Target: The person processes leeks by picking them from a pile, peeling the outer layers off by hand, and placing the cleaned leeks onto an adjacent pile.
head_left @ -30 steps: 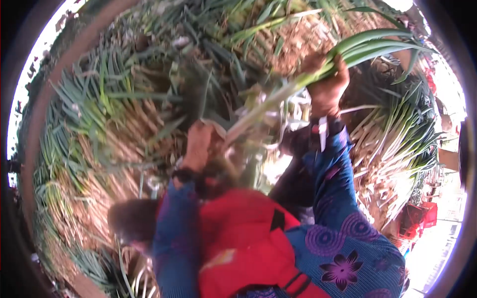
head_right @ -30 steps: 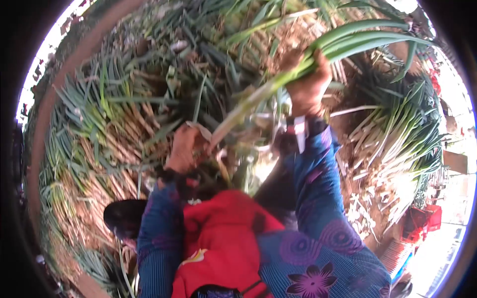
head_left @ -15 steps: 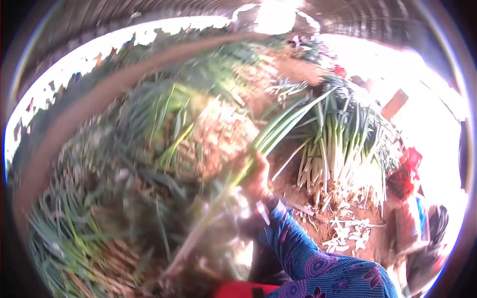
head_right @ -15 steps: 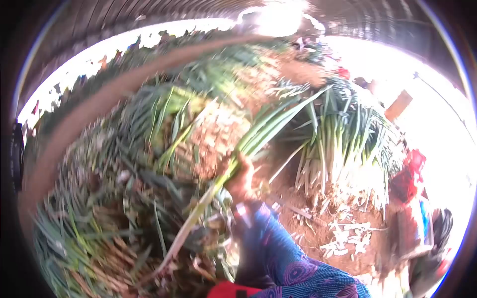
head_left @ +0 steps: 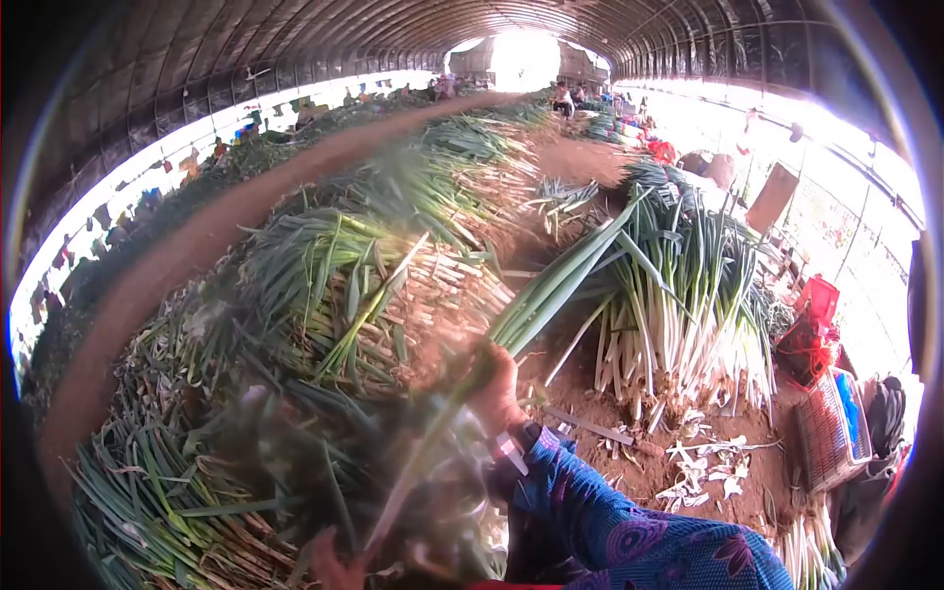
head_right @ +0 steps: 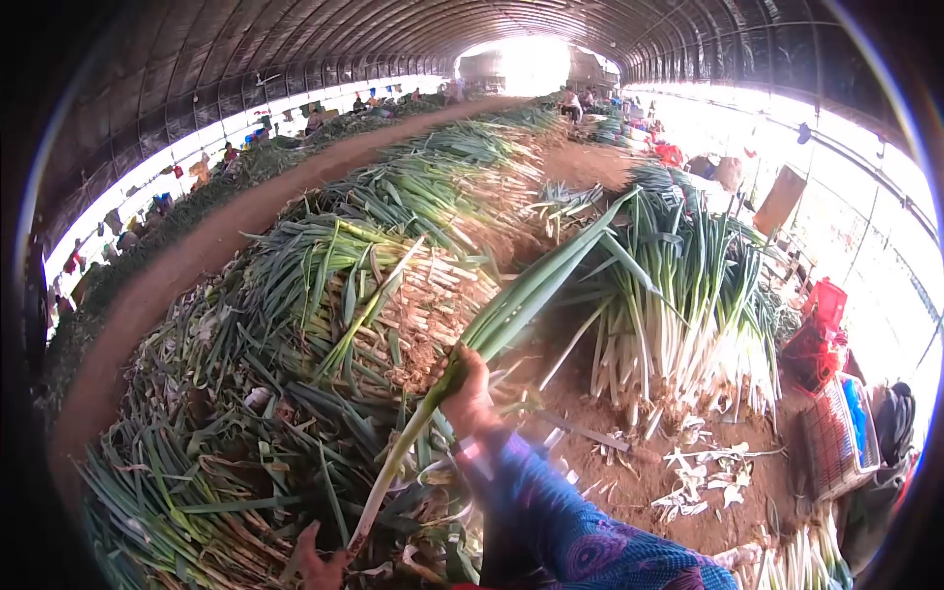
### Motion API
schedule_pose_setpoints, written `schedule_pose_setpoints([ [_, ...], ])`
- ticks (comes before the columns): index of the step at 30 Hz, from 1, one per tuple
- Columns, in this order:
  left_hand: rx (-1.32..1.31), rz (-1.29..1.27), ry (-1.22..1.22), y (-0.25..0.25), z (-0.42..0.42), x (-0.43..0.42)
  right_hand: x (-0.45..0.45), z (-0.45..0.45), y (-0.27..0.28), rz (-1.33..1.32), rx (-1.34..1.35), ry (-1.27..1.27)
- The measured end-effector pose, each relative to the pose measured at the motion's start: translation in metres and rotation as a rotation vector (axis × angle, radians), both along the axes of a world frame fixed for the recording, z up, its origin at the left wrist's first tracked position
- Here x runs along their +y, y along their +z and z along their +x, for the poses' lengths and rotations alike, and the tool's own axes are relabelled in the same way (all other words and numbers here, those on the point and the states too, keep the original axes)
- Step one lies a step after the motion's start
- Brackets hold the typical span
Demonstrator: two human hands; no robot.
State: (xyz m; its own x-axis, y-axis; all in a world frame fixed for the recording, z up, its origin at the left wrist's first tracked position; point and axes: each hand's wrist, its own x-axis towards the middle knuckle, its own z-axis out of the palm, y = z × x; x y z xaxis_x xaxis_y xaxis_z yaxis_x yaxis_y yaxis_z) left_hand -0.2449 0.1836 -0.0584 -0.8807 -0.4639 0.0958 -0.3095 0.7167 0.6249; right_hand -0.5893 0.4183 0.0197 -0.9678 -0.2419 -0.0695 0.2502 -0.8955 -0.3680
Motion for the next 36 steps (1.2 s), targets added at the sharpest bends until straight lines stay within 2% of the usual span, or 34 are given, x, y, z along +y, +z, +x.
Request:
schedule_pose_setpoints([
  [4, 0.114, -0.13, -0.096, -0.026, -0.035, 0.023, -0.005, 0.002, 0.002, -0.054, -0.045, 0.023],
  [6, 0.181, -0.04, -0.071, -0.026, -0.038, 0.032, -0.004, 0.0, -0.005, -0.029, -0.019, 0.006],
  [9, 0.182, 0.071, -0.045, -0.02, -0.034, 0.04, -0.004, -0.017, -0.025, -0.126, -0.079, 0.032],
  [12, 0.21, 0.138, -0.03, -0.021, -0.026, 0.044, -0.003, -0.001, -0.011, -0.015, -0.12, -0.077],
  [15, 0.28, 0.097, -0.056, -0.024, -0.02, 0.045, 0.001, 0.002, -0.022, -0.022, -0.037, -0.085],
  [17, 0.301, 0.093, -0.074, -0.033, -0.019, 0.043, 0.003, 0.005, -0.017, 0.084, 0.074, -0.053],
  [18, 0.305, 0.164, -0.09, -0.051, -0.018, 0.037, 0.003, 0.006, -0.014, 0.138, 0.13, -0.037],
  [20, 0.316, 0.302, -0.12, -0.062, -0.021, 0.031, -0.001, 0.013, 0.002, 0.077, 0.09, 0.005],
  [21, 0.239, 0.563, -0.066, -0.066, -0.015, 0.03, -0.004, 0.016, 0.01, 0.046, 0.069, 0.027],
  [23, 0.071, 1.078, 0.047, 0.002, -0.013, 0.056, -0.005, 0.02, 0.021, 0.043, 0.157, 0.146],
  [26, 0.253, 0.325, -0.287, -0.02, -0.007, 0.052, -0.015, 0.016, 0.011, 0.072, 0.203, 0.194],
  [28, 0.207, 0.331, -0.422, -0.051, -0.007, 0.038, -0.027, 0.013, 0.001, 0.109, 0.141, 0.169],
  [29, 0.184, 0.335, -0.489, -0.066, -0.004, 0.03, -0.033, 0.014, -0.003, 0.019, 0.133, 0.205],
  [32, 0.098, 1.159, -0.074, 0.001, -0.002, 0.064, -0.042, 0.024, 0.009, 0.053, 0.078, 0.225],
  [35, 0.102, 1.098, -0.046, -0.017, -0.009, 0.059, -0.055, 0.027, 0.022, 0.139, 0.09, 0.205],
  [36, 0.067, 0.989, -0.046, -0.021, -0.008, 0.056, -0.06, 0.026, 0.026, 0.182, 0.089, 0.197],
])
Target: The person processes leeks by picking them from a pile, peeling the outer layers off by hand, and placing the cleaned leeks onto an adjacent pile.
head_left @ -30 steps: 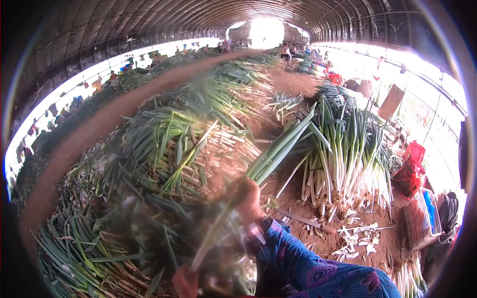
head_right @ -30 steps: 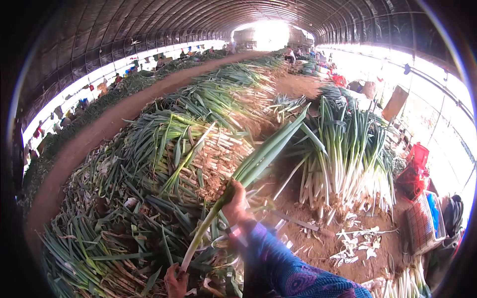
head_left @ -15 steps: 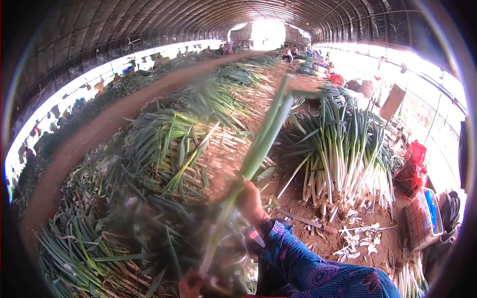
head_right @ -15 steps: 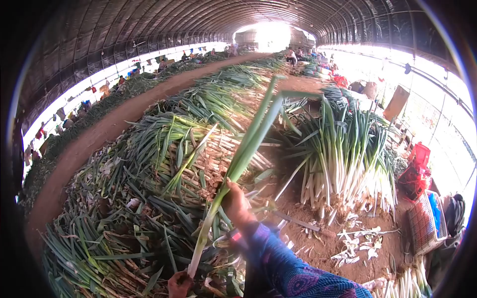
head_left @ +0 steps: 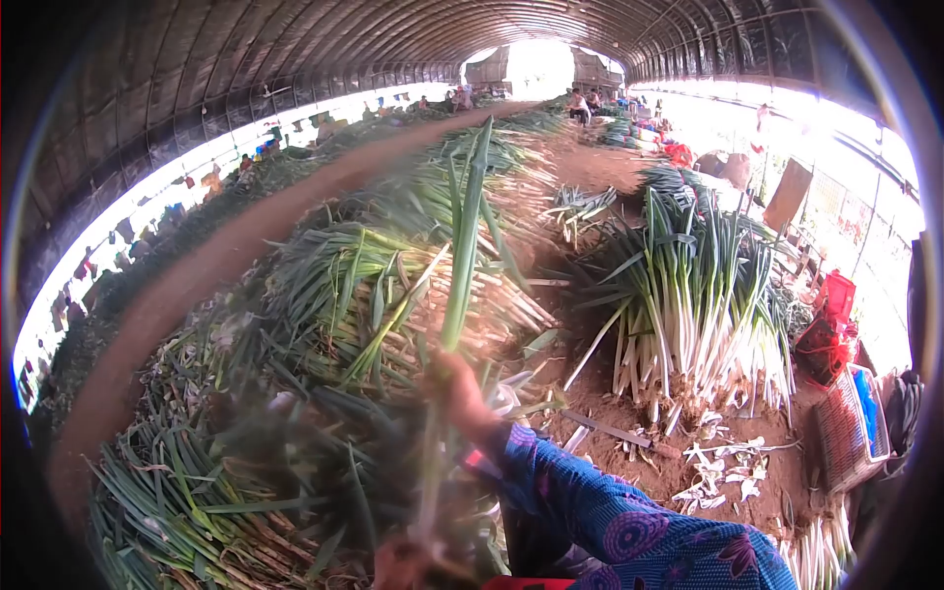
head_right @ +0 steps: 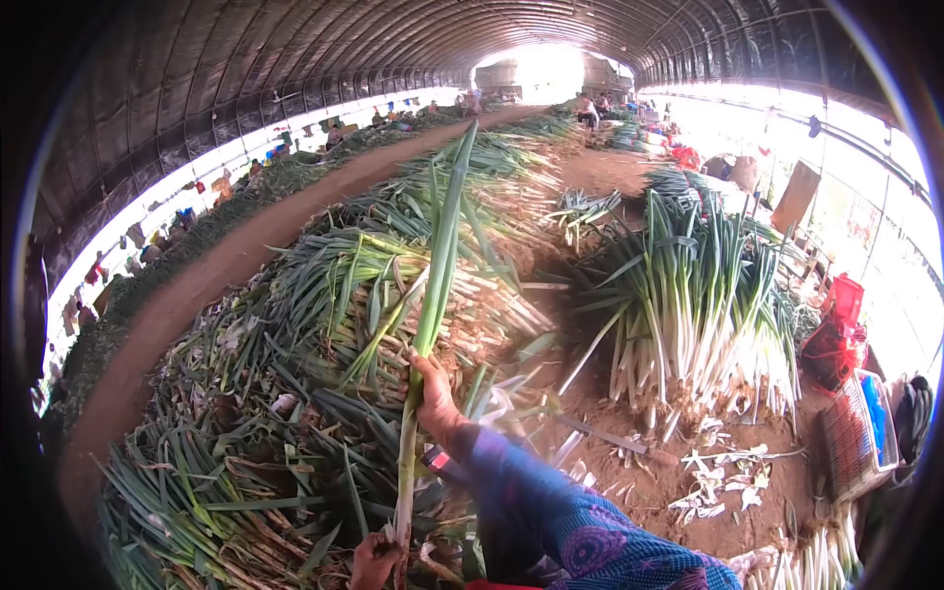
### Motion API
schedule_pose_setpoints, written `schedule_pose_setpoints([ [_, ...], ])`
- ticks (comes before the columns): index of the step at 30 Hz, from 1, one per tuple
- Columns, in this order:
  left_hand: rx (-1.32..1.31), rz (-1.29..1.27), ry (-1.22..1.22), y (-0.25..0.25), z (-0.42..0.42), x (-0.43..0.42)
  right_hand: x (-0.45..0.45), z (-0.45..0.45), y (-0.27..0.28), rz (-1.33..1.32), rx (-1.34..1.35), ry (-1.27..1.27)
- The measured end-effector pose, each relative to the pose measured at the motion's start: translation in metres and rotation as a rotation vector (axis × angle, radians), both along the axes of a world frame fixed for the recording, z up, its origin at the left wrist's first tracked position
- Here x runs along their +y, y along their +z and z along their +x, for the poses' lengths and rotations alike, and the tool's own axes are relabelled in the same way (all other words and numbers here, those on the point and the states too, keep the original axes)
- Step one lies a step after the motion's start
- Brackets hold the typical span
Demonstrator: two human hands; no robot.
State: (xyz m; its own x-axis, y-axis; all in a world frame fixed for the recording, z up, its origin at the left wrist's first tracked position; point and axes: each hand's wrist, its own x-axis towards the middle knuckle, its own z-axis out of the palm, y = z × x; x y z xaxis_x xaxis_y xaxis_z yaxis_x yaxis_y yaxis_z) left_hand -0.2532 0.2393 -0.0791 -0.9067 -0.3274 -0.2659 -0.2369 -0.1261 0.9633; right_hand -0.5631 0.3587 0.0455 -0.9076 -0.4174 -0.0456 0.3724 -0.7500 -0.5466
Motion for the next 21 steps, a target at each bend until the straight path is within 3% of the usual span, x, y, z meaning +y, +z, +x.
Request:
schedule_pose_setpoints([
  [2, -0.059, -0.219, -0.024, 0.014, -0.004, 0.0, -0.007, -0.001, 0.008, 0.017, -0.033, -0.04],
  [5, -0.054, -0.319, 0.01, 0.024, -0.004, 0.005, -0.011, 0.003, 0.022, 0.1, -0.061, -0.106],
  [8, 0.027, -0.428, -0.069, -0.018, -0.006, -0.007, -0.016, -0.006, 0.008, 0.158, -0.025, -0.155],
  [10, 0.012, -0.548, -0.081, 0.004, -0.013, 0.001, -0.016, -0.015, -0.014, 0.166, -0.025, -0.161],
  [11, -0.036, -0.599, -0.074, 0.02, -0.01, 0.006, -0.016, -0.025, -0.032, 0.127, 0.119, -0.191],
  [12, 0.01, -0.621, -0.062, 0.047, -0.012, 0.013, -0.021, -0.037, -0.043, 0.172, 0.024, -0.28],
  [13, 0.0, -0.929, -0.073, 0.023, -0.007, 0.004, -0.018, -0.037, -0.046, 0.15, 0.027, -0.315],
  [14, 0.219, -0.88, 0.094, 0.011, -0.012, 0.001, -0.011, -0.043, -0.04, 0.178, -0.101, -0.223],
  [15, 0.137, -0.768, 0.131, -0.003, -0.004, -0.008, -0.011, -0.06, -0.056, 0.23, -0.063, -0.282],
  [16, 0.059, -0.657, 0.174, 0.01, -0.004, -0.009, 0.002, -0.062, -0.07, 0.247, 0.302, -0.229],
  [17, 0.092, -0.542, 0.237, -0.023, -0.003, -0.03, 0.008, -0.065, -0.072, 0.291, 0.351, -0.218],
  [18, 0.186, -0.086, 0.384, -0.019, -0.006, -0.033, 0.013, -0.069, -0.074, 0.334, 0.4, -0.208],
  [19, 0.213, 0.02, 0.444, -0.01, -0.005, -0.04, 0.019, -0.073, -0.075, 0.375, 0.449, -0.2],
  [21, 0.248, 0.254, 0.603, 0.011, 0.004, -0.054, 0.019, -0.068, -0.05, 0.26, 0.116, -0.144],
])
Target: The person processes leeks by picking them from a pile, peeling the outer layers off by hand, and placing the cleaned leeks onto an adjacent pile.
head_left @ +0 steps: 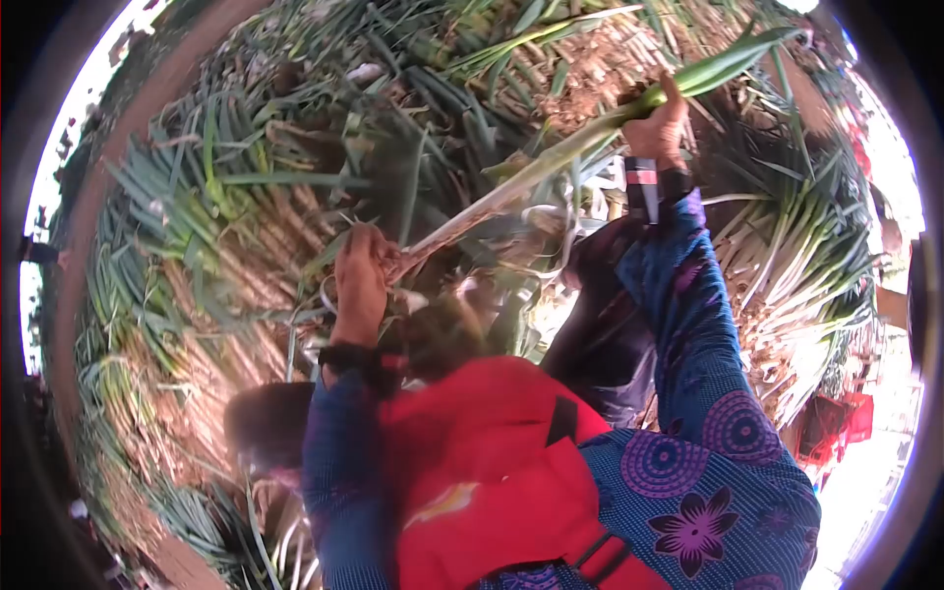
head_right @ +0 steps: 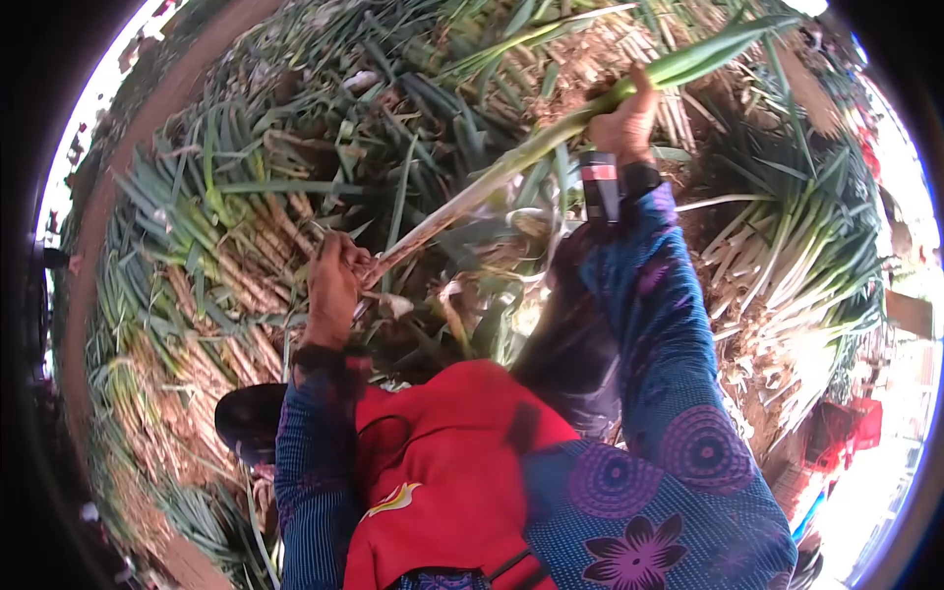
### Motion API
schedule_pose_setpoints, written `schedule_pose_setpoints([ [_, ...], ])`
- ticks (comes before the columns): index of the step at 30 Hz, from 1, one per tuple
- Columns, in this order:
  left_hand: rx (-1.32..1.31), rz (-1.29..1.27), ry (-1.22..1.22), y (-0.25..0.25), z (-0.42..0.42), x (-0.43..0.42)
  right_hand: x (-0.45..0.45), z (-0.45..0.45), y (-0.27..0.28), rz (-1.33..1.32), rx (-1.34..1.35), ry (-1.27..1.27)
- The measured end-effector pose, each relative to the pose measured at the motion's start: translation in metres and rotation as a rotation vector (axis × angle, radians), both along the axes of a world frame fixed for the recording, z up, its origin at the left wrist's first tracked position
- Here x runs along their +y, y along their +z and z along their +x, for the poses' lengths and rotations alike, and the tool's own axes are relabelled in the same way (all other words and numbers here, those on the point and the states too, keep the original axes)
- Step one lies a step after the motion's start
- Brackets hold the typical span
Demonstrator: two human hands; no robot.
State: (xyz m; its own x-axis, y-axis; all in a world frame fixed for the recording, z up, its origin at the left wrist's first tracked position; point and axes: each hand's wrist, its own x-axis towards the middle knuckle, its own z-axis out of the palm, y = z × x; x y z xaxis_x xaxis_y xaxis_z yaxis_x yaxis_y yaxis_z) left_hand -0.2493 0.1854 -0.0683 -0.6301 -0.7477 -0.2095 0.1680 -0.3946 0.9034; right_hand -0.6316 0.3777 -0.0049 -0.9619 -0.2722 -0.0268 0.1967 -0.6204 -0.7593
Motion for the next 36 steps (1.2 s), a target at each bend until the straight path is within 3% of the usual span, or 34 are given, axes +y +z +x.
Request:
schedule_pose_setpoints([
  [1, 0.034, 0.139, 0.084, 0.012, 0.003, -0.006, 0.0, 0.001, 0.009, -0.104, -0.182, 0.002],
  [2, 0.075, 0.278, 0.163, 0.017, 0.008, -0.011, 0.006, 0.001, 0.009, -0.079, -0.135, 0.006],
  [5, 0.006, 0.248, 0.237, -0.002, 0.054, -0.058, 0.022, -0.016, 0.005, -0.085, -0.172, 0.067],
  [7, -0.063, 0.209, 0.351, -0.018, 0.094, -0.087, 0.033, -0.026, 0.001, -0.184, -0.19, 0.038],
  [10, -0.518, -0.215, 0.465, -0.03, 0.16, -0.124, 0.062, -0.043, -0.008, -0.118, -0.107, 0.025],
  [13, -0.545, -0.135, 0.302, -0.017, 0.186, -0.133, 0.075, -0.049, -0.019, 0.009, -0.07, -0.117],
  [14, -0.579, -0.184, 0.223, -0.013, 0.162, -0.125, 0.077, -0.046, -0.023, 0.05, -0.025, -0.052],
  [15, -0.782, -0.374, 0.088, -0.005, 0.139, -0.12, 0.071, -0.047, -0.024, -0.062, -0.209, 0.042],
  [16, -0.683, -0.658, 0.043, -0.035, 0.124, -0.13, 0.058, -0.034, -0.018, -0.105, -0.229, 0.022],
  [18, -0.669, -1.062, -0.027, 0.039, 0.045, -0.058, 0.037, -0.011, -0.01, -0.164, -0.242, -0.003],
  [23, -0.182, -1.317, -0.262, 0.075, -0.065, 0.039, 0.002, 0.023, 0.004, -0.238, -0.326, 0.01],
  [28, -0.217, -1.213, -0.188, 0.067, -0.121, 0.06, -0.019, 0.045, 0.006, -0.338, -0.318, 0.079],
  [31, -0.223, -0.937, -0.22, 0.057, -0.13, 0.053, -0.024, 0.052, 0.012, -0.337, -0.283, 0.121],
  [36, -0.082, -0.775, -0.168, 0.028, -0.134, 0.046, -0.028, 0.058, 0.013, -0.29, -0.216, 0.112],
])
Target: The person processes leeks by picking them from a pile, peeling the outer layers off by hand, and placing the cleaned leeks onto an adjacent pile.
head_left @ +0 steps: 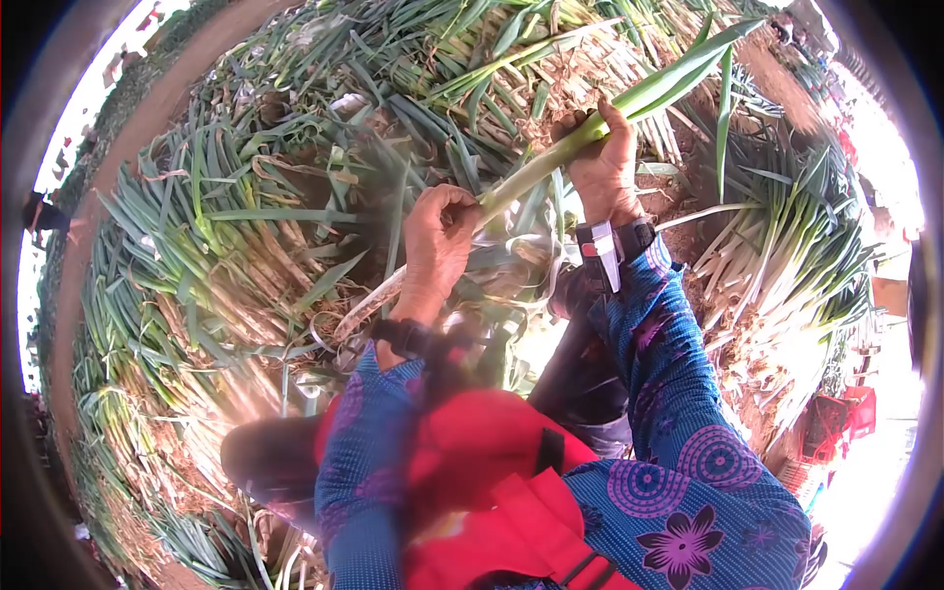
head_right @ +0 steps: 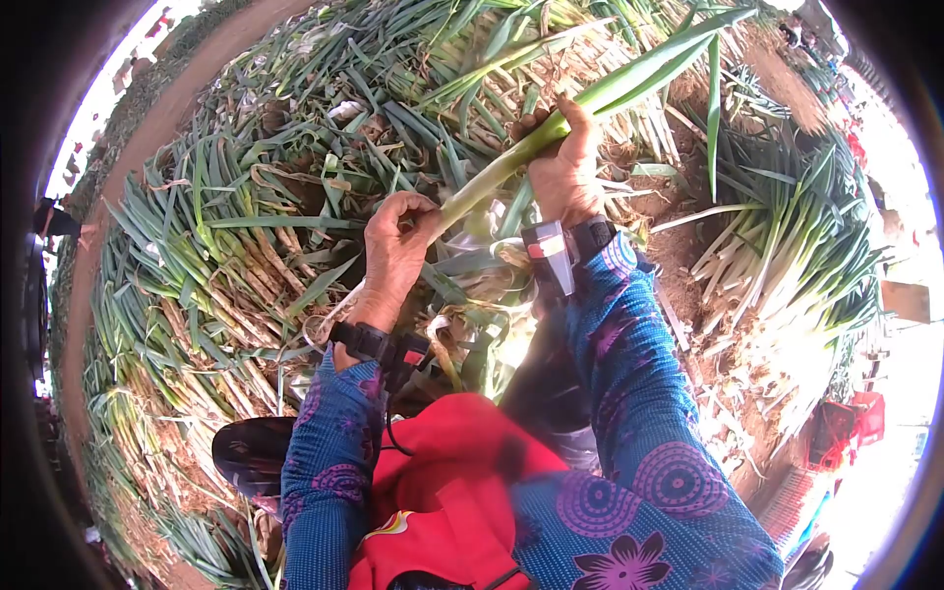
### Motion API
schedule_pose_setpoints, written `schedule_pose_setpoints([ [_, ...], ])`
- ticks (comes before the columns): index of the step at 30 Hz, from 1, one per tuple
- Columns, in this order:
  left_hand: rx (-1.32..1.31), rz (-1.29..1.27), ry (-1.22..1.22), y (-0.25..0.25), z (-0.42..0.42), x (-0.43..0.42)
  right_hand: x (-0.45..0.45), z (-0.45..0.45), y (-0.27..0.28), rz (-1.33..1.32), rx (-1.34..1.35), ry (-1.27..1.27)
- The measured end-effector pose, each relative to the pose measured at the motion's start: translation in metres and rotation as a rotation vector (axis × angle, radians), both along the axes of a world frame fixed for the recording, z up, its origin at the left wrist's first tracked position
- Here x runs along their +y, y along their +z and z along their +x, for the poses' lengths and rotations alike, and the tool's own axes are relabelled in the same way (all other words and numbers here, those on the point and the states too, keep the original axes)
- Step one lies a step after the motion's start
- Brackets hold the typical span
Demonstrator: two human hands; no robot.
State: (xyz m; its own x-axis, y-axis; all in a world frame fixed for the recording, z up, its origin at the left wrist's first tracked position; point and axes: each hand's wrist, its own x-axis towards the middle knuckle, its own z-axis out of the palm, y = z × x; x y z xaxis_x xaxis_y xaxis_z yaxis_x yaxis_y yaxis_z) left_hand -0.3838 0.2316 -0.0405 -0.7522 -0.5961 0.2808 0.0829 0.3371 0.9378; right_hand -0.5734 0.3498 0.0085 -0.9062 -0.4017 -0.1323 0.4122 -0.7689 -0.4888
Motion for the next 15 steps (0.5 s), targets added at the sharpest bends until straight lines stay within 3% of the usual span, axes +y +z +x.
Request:
schedule_pose_setpoints([
  [4, 0.039, 0.475, -0.028, 0.002, 0.013, -0.003, 0.003, 0.002, -0.004, 0.06, 0.01, -0.001],
  [11, -0.04, -0.429, 0.055, 0.028, 0.022, 0.013, -0.008, 0.017, -0.008, 0.01, -0.037, 0.033],
  [15, -0.09, -0.446, 0.107, 0.022, 0.015, 0.018, -0.018, 0.033, -0.006, -0.028, -0.043, 0.124],
])
